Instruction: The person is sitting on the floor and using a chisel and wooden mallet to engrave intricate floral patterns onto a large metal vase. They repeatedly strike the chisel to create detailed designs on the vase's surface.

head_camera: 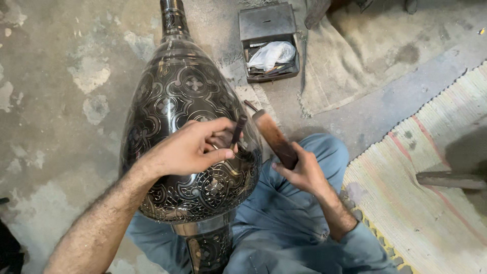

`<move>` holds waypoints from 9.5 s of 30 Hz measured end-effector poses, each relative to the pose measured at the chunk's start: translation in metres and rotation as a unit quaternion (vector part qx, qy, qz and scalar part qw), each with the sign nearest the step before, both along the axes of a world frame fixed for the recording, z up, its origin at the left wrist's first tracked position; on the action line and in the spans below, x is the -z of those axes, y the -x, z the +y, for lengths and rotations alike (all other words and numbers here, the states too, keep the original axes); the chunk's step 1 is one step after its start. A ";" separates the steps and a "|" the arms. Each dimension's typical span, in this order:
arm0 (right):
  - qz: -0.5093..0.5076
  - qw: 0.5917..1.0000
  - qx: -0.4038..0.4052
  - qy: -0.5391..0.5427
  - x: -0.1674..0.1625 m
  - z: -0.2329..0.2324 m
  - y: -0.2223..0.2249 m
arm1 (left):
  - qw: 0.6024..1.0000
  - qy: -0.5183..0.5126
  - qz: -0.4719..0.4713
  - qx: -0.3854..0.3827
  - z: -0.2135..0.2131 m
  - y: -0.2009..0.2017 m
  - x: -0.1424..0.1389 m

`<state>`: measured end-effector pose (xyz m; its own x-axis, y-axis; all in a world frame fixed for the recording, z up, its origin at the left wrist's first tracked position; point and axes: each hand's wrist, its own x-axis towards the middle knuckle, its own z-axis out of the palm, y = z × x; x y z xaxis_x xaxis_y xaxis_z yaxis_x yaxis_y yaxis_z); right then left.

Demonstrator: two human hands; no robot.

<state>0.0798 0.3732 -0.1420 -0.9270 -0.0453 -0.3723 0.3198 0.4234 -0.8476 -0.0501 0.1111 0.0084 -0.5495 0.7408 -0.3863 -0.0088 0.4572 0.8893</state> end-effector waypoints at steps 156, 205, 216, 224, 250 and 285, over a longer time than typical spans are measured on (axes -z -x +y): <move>0.113 0.979 0.060 0.156 -0.012 0.026 0.032 | 0.968 0.234 0.079 0.039 0.021 -0.030 -0.009; -0.013 0.914 0.300 0.274 -0.010 -0.084 -0.094 | 0.851 0.207 0.036 0.482 0.079 0.014 0.041; 0.087 0.916 0.291 0.263 -0.016 -0.072 -0.088 | 0.869 0.248 0.018 0.427 0.076 0.010 0.032; -0.021 0.939 0.226 0.260 -0.004 -0.066 -0.084 | 0.950 0.129 0.053 0.279 0.063 0.004 0.023; 0.291 0.946 -0.132 -0.046 -0.057 0.045 0.058 | 0.978 0.131 0.155 -0.045 0.015 -0.053 0.005; 0.075 0.923 0.302 0.227 -0.023 -0.084 -0.089 | 0.812 0.234 0.039 0.534 0.086 0.003 0.036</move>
